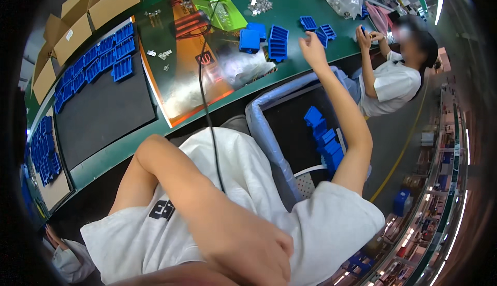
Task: Assembling small white electrical components into blue plastic sorting trays on a factory assembly line.
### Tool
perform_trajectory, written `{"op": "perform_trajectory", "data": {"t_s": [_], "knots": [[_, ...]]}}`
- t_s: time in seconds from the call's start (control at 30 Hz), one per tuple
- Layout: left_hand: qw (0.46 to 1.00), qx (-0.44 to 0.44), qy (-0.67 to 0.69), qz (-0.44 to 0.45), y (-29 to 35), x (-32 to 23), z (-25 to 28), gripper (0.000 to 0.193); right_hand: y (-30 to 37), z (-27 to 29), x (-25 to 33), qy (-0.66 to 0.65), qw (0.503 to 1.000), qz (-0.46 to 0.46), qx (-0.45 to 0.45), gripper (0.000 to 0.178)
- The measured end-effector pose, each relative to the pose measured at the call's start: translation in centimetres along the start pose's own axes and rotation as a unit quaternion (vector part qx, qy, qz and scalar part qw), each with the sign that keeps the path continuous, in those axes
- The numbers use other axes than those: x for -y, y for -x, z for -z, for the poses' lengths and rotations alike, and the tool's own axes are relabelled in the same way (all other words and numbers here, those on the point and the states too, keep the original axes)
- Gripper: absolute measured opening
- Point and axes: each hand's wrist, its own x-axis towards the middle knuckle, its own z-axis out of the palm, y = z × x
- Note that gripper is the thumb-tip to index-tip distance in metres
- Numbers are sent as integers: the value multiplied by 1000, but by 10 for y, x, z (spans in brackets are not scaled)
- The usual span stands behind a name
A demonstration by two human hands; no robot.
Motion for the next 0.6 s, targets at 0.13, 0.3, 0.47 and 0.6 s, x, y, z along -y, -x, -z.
{"op": "perform_trajectory", "data": {"t_s": [0.13, 0.3, 0.47, 0.6], "knots": [[956, -151, -248, 51, 58, -30, 11, 9, 13, -42, 6, 10, 988, -111, 110, 89], [826, -519, -191, 110, 161, -52, 22, 13, 0, -62, 5, 11, 986, -133, 103, 56], [717, -659, -198, 113, 221, -67, 20, 14, 14, -19, 78, -362, 890, -259, 97, 39], [615, -736, -228, 168, 225, -73, 55, 19, 16, -28, 168, -547, 810, -155, 140, 26]]}}
